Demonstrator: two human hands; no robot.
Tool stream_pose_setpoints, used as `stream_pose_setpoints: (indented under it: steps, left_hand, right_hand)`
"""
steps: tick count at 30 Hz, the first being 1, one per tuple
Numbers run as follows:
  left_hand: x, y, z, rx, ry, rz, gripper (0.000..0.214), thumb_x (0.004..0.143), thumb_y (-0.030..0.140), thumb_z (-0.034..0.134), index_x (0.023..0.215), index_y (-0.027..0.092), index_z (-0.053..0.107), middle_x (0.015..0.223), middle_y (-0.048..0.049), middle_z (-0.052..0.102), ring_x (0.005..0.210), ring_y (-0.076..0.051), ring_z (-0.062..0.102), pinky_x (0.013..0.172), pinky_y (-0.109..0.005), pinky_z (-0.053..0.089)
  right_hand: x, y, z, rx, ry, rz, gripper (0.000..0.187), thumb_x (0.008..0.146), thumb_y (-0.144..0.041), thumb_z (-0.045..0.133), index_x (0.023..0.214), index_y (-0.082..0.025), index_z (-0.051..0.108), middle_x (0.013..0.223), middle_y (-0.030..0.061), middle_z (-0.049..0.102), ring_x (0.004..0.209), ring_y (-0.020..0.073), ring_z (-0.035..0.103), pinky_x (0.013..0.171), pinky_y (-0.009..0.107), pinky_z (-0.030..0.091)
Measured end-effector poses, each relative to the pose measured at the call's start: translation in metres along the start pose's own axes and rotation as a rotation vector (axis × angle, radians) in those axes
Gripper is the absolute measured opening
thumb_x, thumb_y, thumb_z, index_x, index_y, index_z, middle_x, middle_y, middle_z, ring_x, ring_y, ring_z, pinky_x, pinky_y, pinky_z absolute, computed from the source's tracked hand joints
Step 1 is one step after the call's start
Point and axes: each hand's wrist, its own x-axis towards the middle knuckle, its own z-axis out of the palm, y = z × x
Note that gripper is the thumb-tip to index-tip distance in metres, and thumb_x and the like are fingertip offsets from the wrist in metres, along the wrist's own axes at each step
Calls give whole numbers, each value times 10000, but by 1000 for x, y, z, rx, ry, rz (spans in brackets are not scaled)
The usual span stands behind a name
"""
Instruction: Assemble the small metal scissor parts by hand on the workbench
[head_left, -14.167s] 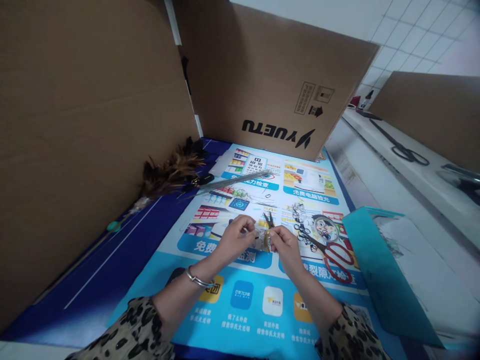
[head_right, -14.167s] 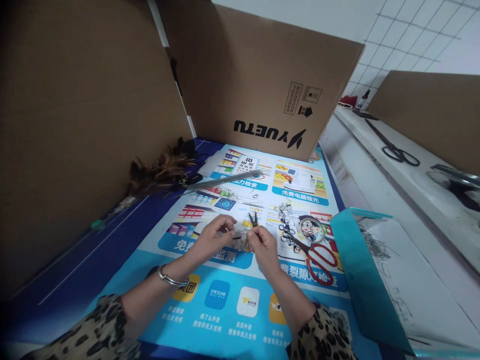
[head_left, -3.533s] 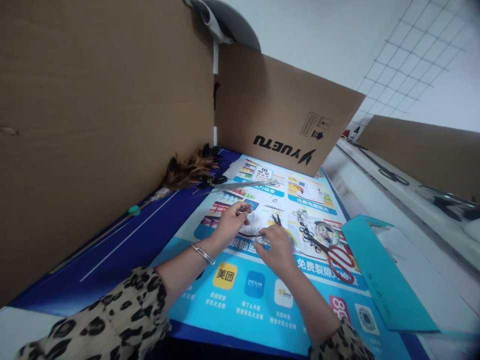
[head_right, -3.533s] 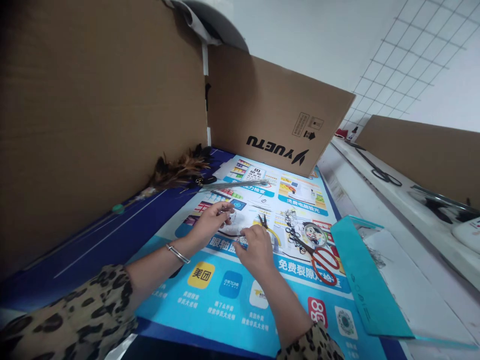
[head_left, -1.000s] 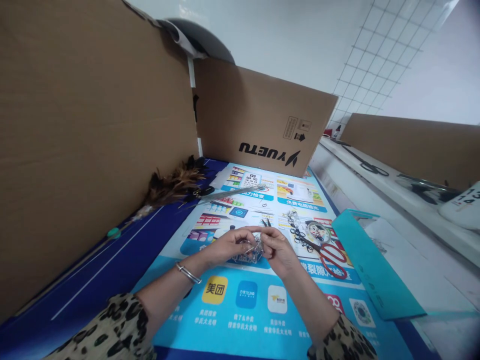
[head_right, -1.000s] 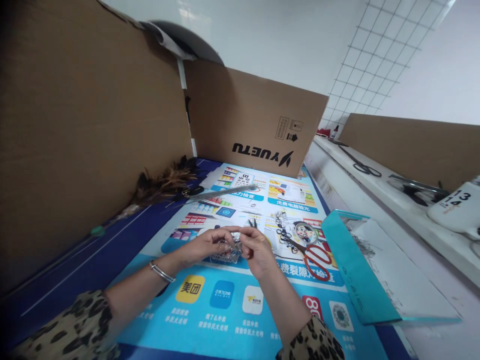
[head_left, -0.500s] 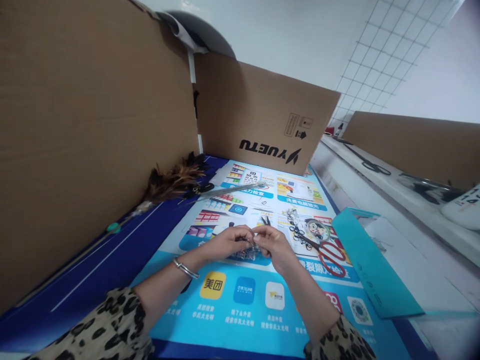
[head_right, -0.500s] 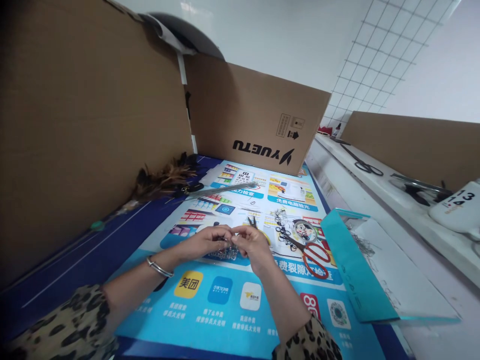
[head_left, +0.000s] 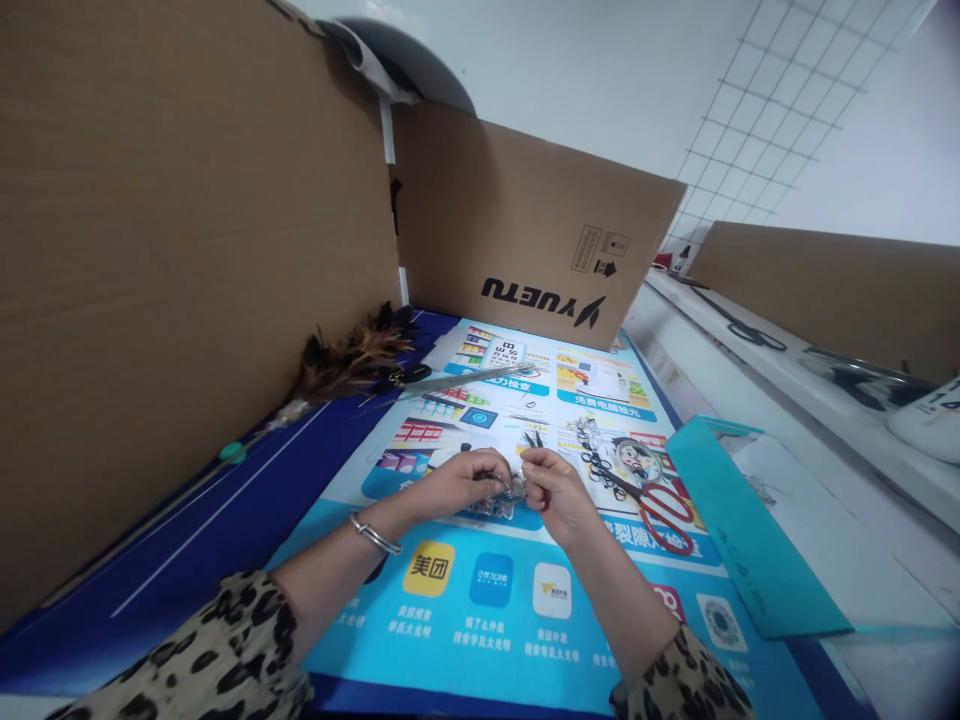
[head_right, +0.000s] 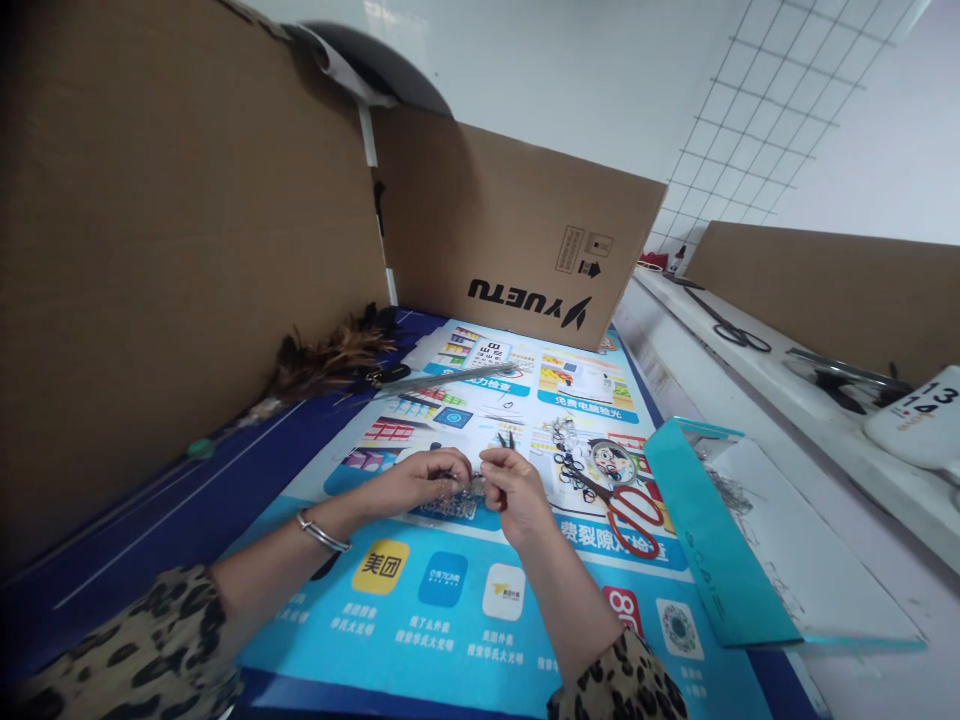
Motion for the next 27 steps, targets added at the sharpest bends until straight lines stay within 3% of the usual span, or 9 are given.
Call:
stream_pose_setpoints:
  steps: [8, 15, 22, 27]
  left_hand:
    - [1, -5, -3, 18, -16, -8, 165, 794, 287, 544, 833, 140, 607, 892, -38, 555, 793, -142, 533, 705, -244, 440]
    - [1, -5, -5, -64, 1, -25, 180, 782, 291, 561, 853, 134, 611, 919, -48, 553, 746, -128, 532, 652, -235, 451]
    - [-1, -2, -11, -170, -36, -56, 196, 760, 307, 582, 834, 130, 621, 918, -57, 556, 726, -128, 532, 593, -218, 462]
    - [-2, 0, -14, -143, -78, -89, 176, 758, 289, 587, 832, 134, 624, 864, -44, 575, 712, -120, 531, 603, -210, 457]
  right_hand:
    - [-2, -3, 2, -225, -65, -27, 224, 656, -282, 679, 818, -133, 640, 396, -74, 427, 348, 48, 344, 360, 183, 195]
    - [-3, -5, 3, -113, -91, 65, 262, 641, -262, 708, 865, -158, 623, 459, -64, 463, 398, 56, 390, 383, 175, 233]
    - [-4, -6, 2, -125, -84, 10, 250, 649, -259, 697, 871, -155, 645, 472, -50, 493, 406, 59, 404, 406, 188, 251]
    - [-2, -4, 2, -34, -22, -12, 252, 627, -211, 702, 868, -164, 646, 689, 1, 604, 438, 42, 400, 418, 189, 272]
